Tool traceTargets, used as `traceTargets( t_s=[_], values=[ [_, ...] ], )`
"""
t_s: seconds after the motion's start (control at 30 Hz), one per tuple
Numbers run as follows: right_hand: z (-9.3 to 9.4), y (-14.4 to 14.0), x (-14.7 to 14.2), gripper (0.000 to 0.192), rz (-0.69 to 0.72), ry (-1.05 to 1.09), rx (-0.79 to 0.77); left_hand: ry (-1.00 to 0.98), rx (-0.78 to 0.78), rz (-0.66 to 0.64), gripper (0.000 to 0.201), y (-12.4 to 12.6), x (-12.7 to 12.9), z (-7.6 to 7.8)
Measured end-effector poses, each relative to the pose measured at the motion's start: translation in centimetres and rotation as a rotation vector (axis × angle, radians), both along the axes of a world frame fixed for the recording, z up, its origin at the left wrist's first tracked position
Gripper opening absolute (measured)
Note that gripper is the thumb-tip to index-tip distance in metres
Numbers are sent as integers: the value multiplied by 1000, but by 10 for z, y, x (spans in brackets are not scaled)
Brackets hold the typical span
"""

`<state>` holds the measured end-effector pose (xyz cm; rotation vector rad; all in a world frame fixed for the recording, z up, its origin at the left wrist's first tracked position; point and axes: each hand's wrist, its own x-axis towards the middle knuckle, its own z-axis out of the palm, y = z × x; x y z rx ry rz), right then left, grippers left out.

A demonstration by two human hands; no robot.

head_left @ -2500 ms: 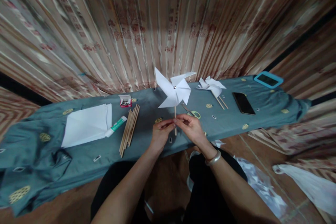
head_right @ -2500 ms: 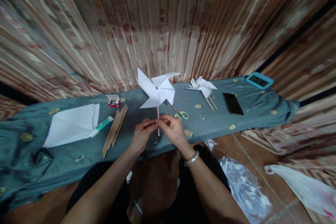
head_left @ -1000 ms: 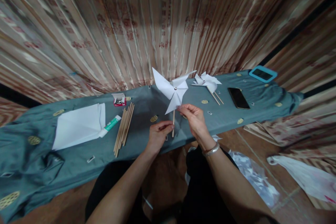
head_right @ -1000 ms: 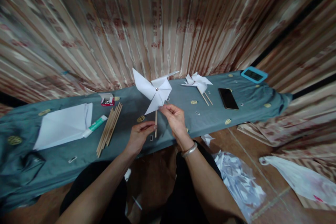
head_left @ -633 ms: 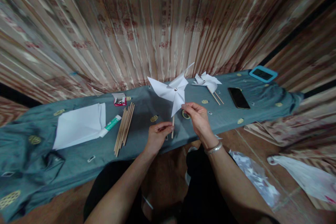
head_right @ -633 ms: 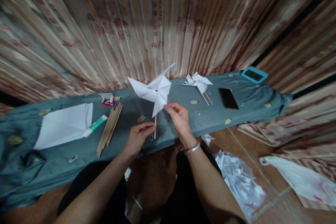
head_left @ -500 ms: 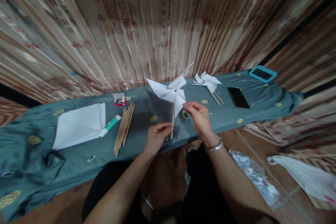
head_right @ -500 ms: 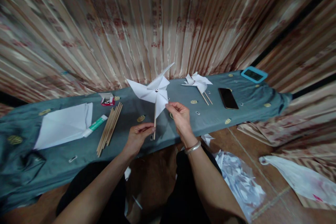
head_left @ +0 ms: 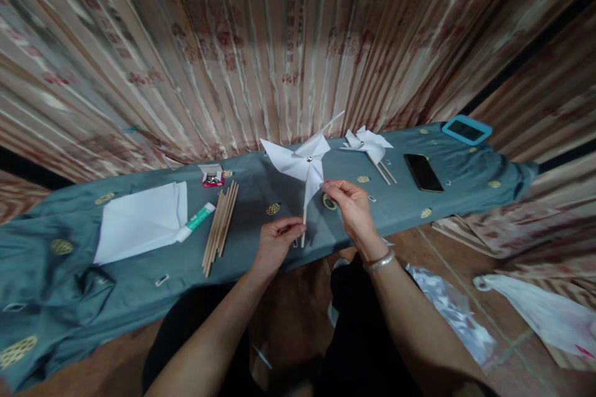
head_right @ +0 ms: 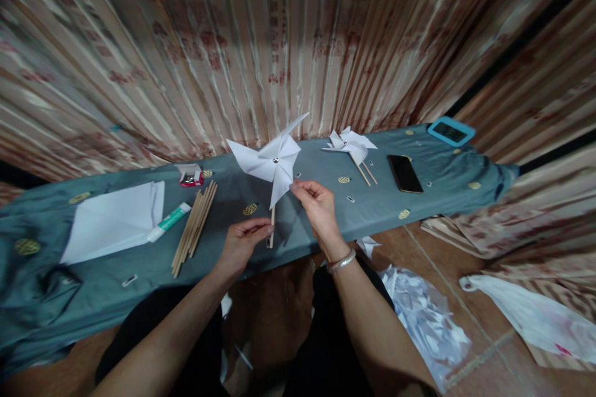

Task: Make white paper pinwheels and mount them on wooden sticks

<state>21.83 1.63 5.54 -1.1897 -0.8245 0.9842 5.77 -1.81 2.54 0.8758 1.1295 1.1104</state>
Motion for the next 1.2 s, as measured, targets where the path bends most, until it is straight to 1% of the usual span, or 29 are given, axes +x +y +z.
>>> traceTargets(
  t_s=[0.17, 0.23, 0.33, 0.37, 0.43, 0.6, 0.73, 0.87, 0.97, 1.03, 1.1, 1.2],
  values=[
    [1, -4, 0, 29, 38, -53, -20, 4, -1, 19, 24, 2, -1, 4],
    [0, -7, -2, 31, 108, -90, -48, -2, -4, 26, 24, 3, -2, 4],
    [-3, -12, -9, 33, 250, -126, -90, -9, 1, 22, 25, 4, -4, 3],
    [-5, -14, -11, 34, 280, -126, -93, -9, 6, 14, 25, 4, -4, 2],
    [-8, -15, -16, 33, 298, -116, -86, -9, 17, 1, 26, 5, -4, 1],
    [-13, -14, -19, 31, 242, -121, -55, -7, 16, -18, 28, 5, -1, -3],
    [-13, -14, -22, 33, 223, -176, -81, -22, 2, -20, 27, 5, 1, -4],
    [-12, -15, -28, 34, 193, -182, -99, -33, -7, -11, 30, 5, 2, -2],
    [-10, -12, -25, 33, 150, -203, -87, -39, -3, -16, 34, 4, 0, 1],
    [-7, -7, -14, 33, 114, -244, -61, -30, 7, -23, 35, 3, -2, 3],
    [-1, 2, 5, 32, 65, -323, -44, -13, 23, -25, 35, 3, -6, 3],
    [13, 19, 44, 26, -19, -560, -48, 8, 47, -31, 35, 2, -11, 4]
  ],
)
